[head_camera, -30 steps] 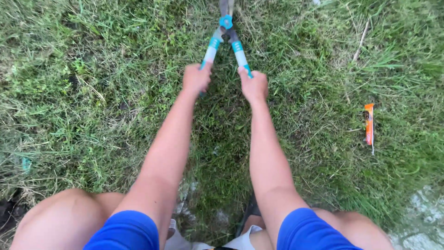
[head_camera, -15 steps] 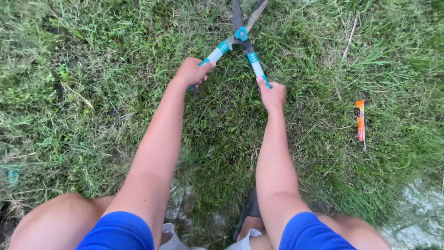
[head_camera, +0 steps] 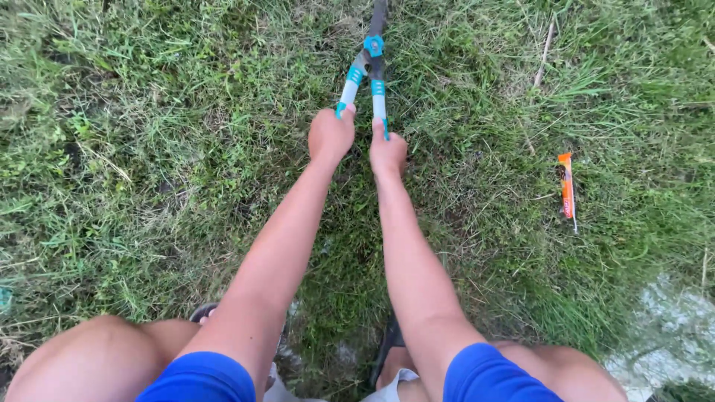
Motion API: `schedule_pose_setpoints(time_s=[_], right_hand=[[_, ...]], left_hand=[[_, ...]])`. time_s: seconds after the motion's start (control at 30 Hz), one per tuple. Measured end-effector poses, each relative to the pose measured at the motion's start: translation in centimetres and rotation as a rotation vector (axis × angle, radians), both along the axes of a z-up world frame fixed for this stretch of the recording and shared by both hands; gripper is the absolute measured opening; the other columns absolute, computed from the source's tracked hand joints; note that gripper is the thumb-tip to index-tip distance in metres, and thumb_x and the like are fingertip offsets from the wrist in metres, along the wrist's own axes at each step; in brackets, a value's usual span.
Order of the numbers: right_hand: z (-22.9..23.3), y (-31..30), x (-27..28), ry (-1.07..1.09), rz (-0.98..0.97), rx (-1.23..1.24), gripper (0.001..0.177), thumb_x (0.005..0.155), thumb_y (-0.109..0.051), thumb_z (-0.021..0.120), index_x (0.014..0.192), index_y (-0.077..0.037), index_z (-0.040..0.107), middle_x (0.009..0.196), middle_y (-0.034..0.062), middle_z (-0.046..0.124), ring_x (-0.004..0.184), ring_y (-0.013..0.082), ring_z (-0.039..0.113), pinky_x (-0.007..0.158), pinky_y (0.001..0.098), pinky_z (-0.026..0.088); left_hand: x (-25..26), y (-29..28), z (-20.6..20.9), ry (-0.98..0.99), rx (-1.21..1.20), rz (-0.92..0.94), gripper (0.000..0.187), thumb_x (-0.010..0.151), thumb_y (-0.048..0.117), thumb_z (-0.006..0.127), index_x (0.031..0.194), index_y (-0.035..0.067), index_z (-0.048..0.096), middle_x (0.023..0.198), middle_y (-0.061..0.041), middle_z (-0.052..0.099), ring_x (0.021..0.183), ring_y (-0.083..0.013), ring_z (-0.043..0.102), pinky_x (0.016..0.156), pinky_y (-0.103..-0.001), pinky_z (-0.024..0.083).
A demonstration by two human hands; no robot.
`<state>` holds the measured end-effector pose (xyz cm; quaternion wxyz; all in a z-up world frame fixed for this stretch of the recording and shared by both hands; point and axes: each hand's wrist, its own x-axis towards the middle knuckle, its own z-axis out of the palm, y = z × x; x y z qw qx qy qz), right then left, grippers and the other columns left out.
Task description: Trimming grass and weeds using manual hand shears.
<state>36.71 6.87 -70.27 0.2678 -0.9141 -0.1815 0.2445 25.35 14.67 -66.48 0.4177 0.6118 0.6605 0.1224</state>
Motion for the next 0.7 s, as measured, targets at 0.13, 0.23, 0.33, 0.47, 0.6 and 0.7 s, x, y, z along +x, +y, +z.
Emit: schedule_pose_setpoints(time_s=[0.13,0.23,0.33,0.47,0.6,0.7], right_hand=[[0.9,-1.2,-0.3,0.004,0.008,0.079,0.064,0.092,-0.062,0.066,0.068,-0.003,0.062,0.061,0.0131,0.062,0.053,0.0242,0.057,0.058,0.0449,0.045],[2.6,-2.8,0.7,-0.007,0.01,0.079,0.064,0.089,-0.061,0.068,0.064,-0.003,0.061,0.059,0.0109,0.061,0.052,0.0216,0.053,0.055,0.0434,0.044],[3.6,-4.4,3.1,-0.115,0.177,0.206,0.063,0.093,-0.06,0.068,0.066,-0.003,0.059,0.058,0.0097,0.057,0.053,0.0194,0.046,0.054,0.0413,0.041],[4.1,-7.9,6.8,-0.135,0.382,0.23,0.064,0.096,-0.058,0.067,0.067,-0.002,0.056,0.059,0.0079,0.053,0.053,0.0175,0.043,0.052,0.0401,0.038],[4.7,-12.0,11.0,-0.223,0.489,0.096,0.064,0.095,-0.059,0.071,0.069,-0.001,0.061,0.059,0.0091,0.054,0.053,0.0205,0.044,0.052,0.0404,0.039],[5.4,-13.2,12.3,-0.142,0.514,-0.117,0.06,0.084,-0.066,0.074,0.07,-0.008,0.072,0.056,0.0059,0.061,0.05,0.0179,0.055,0.054,0.0357,0.045]], left_hand=[[-0.5,-2.1,1.8,0.01,-0.036,0.071,0.056,0.094,0.054,0.06,0.088,0.0,0.072,0.094,-0.027,0.071,0.09,-0.0462,0.07,0.079,-0.056,0.054],[0.1,-4.5,1.6,-0.079,-0.032,0.108,0.055,0.095,0.052,0.059,0.087,-0.001,0.07,0.09,-0.028,0.072,0.089,-0.0464,0.07,0.079,-0.056,0.054],[1.0,-7.2,2.1,-0.186,0.041,0.068,0.053,0.102,0.05,0.055,0.085,0.002,0.069,0.088,-0.027,0.072,0.088,-0.0458,0.071,0.076,-0.055,0.054],[-0.8,-10.7,4.9,-0.364,0.041,0.114,0.049,0.096,0.049,0.06,0.083,0.002,0.063,0.076,-0.022,0.07,0.073,-0.0422,0.069,0.068,-0.051,0.053],[-4.7,-14.2,4.8,-0.332,-0.064,0.034,0.051,0.097,0.052,0.059,0.082,0.004,0.064,0.07,-0.018,0.068,0.066,-0.0378,0.069,0.065,-0.049,0.053],[-8.2,-18.2,2.4,-0.228,-0.103,-0.037,0.052,0.1,0.054,0.057,0.085,0.004,0.063,0.07,-0.017,0.067,0.066,-0.036,0.068,0.065,-0.048,0.053]])
